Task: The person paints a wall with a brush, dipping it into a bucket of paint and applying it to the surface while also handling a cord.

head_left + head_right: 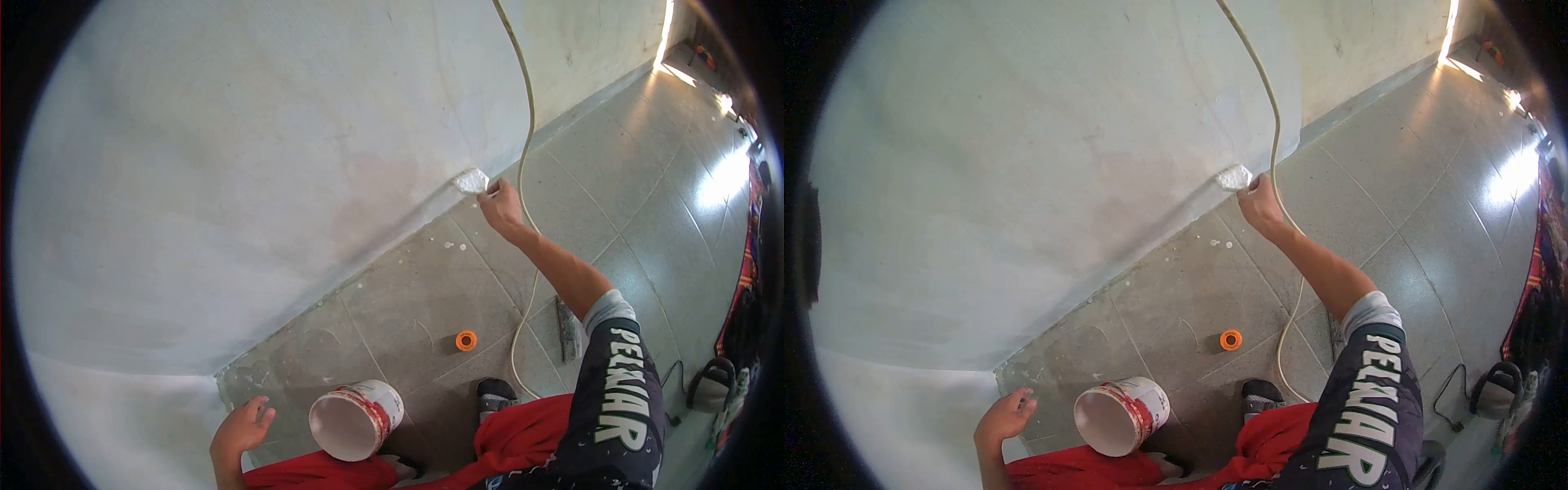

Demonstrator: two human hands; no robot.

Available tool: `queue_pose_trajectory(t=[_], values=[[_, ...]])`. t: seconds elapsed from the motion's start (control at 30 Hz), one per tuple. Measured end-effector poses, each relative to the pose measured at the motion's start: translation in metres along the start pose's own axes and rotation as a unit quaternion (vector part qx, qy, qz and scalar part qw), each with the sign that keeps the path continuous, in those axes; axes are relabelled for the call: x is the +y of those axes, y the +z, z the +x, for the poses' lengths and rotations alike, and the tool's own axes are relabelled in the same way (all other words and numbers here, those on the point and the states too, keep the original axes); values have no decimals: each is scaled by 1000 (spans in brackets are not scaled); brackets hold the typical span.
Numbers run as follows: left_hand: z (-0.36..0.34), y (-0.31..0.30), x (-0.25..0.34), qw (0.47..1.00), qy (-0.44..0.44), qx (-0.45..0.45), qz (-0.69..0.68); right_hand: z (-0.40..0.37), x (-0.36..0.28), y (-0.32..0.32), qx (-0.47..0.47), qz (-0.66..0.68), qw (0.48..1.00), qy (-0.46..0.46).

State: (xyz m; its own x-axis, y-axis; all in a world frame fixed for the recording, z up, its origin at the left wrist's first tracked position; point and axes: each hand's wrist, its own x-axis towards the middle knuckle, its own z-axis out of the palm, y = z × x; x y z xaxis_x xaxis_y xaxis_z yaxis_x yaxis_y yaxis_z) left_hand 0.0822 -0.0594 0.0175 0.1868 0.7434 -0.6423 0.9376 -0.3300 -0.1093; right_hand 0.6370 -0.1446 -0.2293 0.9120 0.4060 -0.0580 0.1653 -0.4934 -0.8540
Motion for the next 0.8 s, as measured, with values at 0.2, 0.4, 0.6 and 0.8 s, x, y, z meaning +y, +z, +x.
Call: queue_pose_trajectory(t=[0.2,0.4,0.6,0.8], values=[[7,3,-5,1000,-4,-3,5,-18,-84,-69,-13,84,995,-48],[10,-1,6,1000,8,-18,7,-4,-137,-103,58,108,978,-169],[16,-2,10,1000,6,-17,3,10,-169,-109,129,290,915,-250],[17,1,-1,999,31,13,28,2,-50,-20,111,123,955,-244]])
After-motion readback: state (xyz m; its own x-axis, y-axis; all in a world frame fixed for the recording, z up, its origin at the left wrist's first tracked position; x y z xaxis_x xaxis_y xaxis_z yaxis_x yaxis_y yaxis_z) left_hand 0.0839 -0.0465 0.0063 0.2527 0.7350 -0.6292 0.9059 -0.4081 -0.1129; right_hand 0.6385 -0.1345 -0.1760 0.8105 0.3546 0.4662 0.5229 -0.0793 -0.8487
